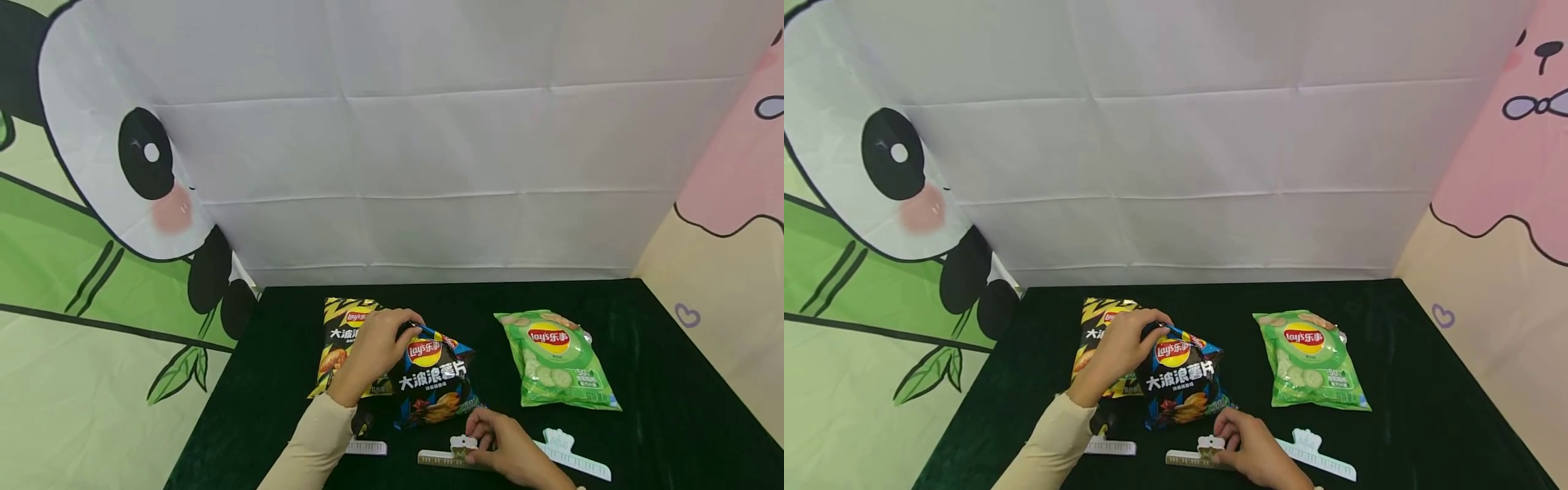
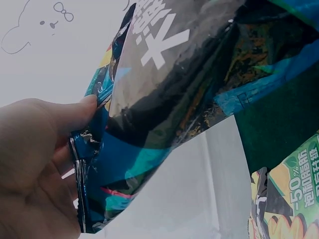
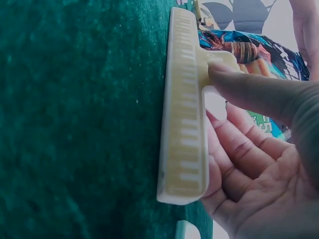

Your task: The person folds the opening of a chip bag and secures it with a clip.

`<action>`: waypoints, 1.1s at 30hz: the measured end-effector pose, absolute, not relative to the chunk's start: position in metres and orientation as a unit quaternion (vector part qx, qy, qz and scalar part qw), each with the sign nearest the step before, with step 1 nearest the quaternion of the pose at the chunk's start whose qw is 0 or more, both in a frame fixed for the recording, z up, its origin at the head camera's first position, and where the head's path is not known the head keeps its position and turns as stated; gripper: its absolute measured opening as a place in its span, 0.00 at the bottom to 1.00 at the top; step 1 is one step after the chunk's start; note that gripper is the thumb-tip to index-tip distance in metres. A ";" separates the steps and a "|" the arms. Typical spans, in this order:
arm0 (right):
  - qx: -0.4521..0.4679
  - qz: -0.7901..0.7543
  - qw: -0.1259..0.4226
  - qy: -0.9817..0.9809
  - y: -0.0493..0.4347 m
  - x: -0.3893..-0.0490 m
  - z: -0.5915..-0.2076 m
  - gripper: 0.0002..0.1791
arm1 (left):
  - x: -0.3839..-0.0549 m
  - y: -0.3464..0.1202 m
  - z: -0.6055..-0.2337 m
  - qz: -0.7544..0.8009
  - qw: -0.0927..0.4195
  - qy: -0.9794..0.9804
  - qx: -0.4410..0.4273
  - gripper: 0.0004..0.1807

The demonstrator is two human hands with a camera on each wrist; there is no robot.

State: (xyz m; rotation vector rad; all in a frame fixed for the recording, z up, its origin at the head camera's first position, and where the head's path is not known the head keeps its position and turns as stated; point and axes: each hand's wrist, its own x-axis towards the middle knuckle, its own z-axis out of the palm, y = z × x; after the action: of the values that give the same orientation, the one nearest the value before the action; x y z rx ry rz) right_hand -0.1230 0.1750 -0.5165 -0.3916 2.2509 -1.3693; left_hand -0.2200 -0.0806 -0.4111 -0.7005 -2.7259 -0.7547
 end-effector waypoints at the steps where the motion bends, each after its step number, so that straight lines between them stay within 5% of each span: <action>1: -0.143 -0.499 0.238 0.821 0.175 -0.123 -0.516 0.17 | -0.220 -0.081 -0.411 -0.257 0.113 -0.930 -0.239 0.08; 10: -0.173 -0.485 0.197 0.834 0.179 -0.127 -0.508 0.16 | -0.221 -0.082 -0.412 -0.258 0.146 -0.923 -0.245 0.05; 18: -0.106 -0.496 0.139 0.851 0.180 -0.126 -0.490 0.18 | -0.218 -0.081 -0.406 -0.284 0.099 -0.931 -0.209 0.07; 33: -0.066 -0.492 -0.114 0.861 0.195 -0.142 -0.451 0.12 | -0.217 -0.082 -0.405 -0.300 0.106 -0.922 -0.220 0.06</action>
State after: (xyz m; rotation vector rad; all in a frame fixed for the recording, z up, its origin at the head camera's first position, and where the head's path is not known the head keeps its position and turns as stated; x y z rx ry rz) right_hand -0.1417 0.1948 -0.4512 -0.2224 2.9187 -1.6683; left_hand -0.2173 -0.0822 -0.4051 -0.6482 -2.7157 -0.8827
